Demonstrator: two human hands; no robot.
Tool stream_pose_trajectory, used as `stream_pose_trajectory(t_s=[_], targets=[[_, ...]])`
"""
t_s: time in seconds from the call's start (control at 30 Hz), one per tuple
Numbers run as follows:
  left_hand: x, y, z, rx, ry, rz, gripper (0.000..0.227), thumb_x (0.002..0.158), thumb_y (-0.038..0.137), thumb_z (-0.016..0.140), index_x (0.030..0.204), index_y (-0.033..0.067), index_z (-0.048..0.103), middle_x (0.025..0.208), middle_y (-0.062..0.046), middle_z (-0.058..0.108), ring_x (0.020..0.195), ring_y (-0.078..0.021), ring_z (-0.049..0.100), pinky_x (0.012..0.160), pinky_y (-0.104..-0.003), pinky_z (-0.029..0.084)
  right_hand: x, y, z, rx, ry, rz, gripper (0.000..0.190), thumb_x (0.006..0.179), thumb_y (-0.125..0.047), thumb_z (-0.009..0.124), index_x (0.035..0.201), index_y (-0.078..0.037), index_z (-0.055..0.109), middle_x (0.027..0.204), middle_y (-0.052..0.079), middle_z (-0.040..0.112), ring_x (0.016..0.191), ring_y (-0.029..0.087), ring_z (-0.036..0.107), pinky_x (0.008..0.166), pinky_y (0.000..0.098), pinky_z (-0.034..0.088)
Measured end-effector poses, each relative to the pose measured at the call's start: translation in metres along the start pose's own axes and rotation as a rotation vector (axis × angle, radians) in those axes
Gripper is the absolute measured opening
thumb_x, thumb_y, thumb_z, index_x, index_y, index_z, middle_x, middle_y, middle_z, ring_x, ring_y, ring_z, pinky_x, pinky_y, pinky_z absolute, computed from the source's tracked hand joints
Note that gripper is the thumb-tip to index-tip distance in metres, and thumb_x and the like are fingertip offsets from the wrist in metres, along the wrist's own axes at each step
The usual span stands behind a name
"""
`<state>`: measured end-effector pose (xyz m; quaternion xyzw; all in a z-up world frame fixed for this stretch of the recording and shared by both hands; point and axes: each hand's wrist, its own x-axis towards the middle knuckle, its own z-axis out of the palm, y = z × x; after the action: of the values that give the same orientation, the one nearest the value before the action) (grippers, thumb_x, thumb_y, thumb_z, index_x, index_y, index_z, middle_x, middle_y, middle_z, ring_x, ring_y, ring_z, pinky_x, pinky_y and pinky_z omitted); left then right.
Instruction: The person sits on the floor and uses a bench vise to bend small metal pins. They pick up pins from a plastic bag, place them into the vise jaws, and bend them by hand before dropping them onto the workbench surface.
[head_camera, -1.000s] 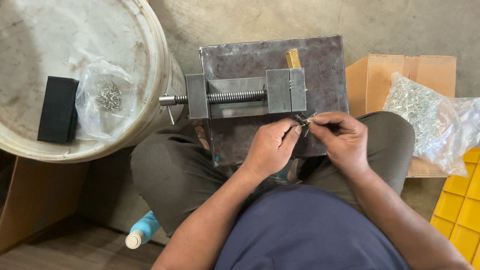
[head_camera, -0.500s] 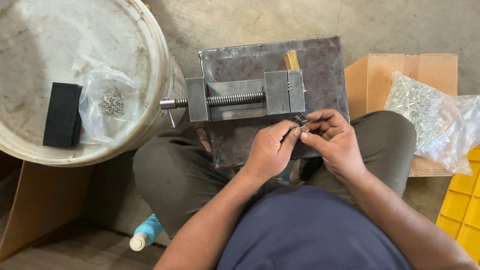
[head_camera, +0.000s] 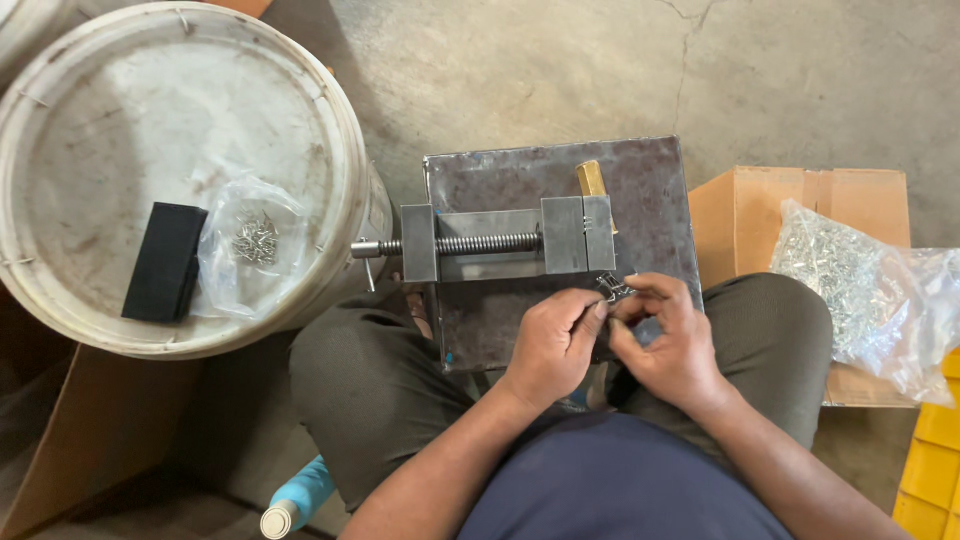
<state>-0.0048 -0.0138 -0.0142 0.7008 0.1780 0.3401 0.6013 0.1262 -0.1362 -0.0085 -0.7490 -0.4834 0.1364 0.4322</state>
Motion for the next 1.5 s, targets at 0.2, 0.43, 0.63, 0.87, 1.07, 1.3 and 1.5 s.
stream_pose_trajectory(t_s=[0.2,0.43,0.63,0.87,1.07,1.3,1.5], targets=[[0.0,-0.008,0.001,-0.08,-0.038,-0.147,0.013,0.102,0.011,0.062,0.104,0.0004,0.07,0.089,-0.013,0.074,0.078,-0.0236,0.074,0.072,-0.031,0.057,0.003,-0.001,0.001,-0.068,0.063,-0.05,0.045,0.083,0.0,0.076,0.122,-0.002,0.055,0.09,0.007,0.072,0.081,0.015,0.073,0.078,0.0301,0.059],[-0.008,-0.02,0.005,-0.138,-0.045,-0.155,0.015,0.104,0.012,0.062,0.108,-0.0002,0.07,0.092,-0.011,0.075,0.083,-0.0148,0.072,0.076,-0.028,0.057,0.005,-0.003,-0.002,-0.252,0.13,-0.252,0.04,0.086,0.0,0.08,0.12,-0.004,0.059,0.092,0.008,0.071,0.079,0.02,0.071,0.074,0.0322,0.058],[-0.009,-0.026,0.003,-0.292,-0.073,-0.287,0.02,0.106,0.017,0.061,0.11,0.0004,0.071,0.092,-0.004,0.075,0.084,-0.0076,0.067,0.077,-0.025,0.056,0.006,-0.01,-0.005,-0.238,0.106,-0.248,0.045,0.089,0.001,0.08,0.128,-0.002,0.058,0.097,0.009,0.072,0.083,0.02,0.072,0.076,0.0321,0.058],[-0.012,-0.036,0.003,-0.467,-0.096,-0.257,0.024,0.11,0.021,0.058,0.113,-0.0004,0.068,0.102,-0.003,0.073,0.095,-0.0089,0.068,0.088,-0.026,0.057,0.005,-0.005,-0.013,0.06,-0.016,0.083,0.024,0.091,-0.004,0.078,0.114,0.0,0.069,0.099,0.008,0.074,0.088,0.013,0.07,0.08,0.0276,0.056],[-0.013,-0.036,0.004,-0.443,-0.114,-0.27,0.023,0.109,0.019,0.059,0.112,-0.0013,0.068,0.1,-0.003,0.073,0.093,-0.0083,0.066,0.084,-0.025,0.054,0.01,-0.008,-0.016,0.093,-0.071,0.041,0.012,0.091,-0.004,0.075,0.102,-0.001,0.071,0.101,0.008,0.072,0.091,0.016,0.07,0.08,0.0281,0.055],[-0.011,-0.034,0.007,-0.403,-0.111,-0.31,0.019,0.107,0.015,0.06,0.109,-0.0015,0.068,0.088,-0.003,0.071,0.081,-0.0072,0.065,0.074,-0.025,0.055,0.013,-0.03,-0.016,-0.343,-0.073,-0.247,0.016,0.085,-0.001,0.075,0.099,-0.001,0.067,0.098,0.014,0.069,0.091,0.032,0.069,0.079,0.0388,0.055],[-0.011,-0.033,0.007,-0.4,-0.131,-0.357,0.02,0.107,0.016,0.057,0.104,-0.0006,0.067,0.085,-0.002,0.071,0.076,-0.0065,0.063,0.069,-0.024,0.054,0.013,-0.03,-0.012,-0.271,-0.053,-0.224,0.019,0.084,0.0,0.076,0.102,-0.003,0.069,0.1,0.011,0.073,0.09,0.027,0.072,0.078,0.0344,0.057]])
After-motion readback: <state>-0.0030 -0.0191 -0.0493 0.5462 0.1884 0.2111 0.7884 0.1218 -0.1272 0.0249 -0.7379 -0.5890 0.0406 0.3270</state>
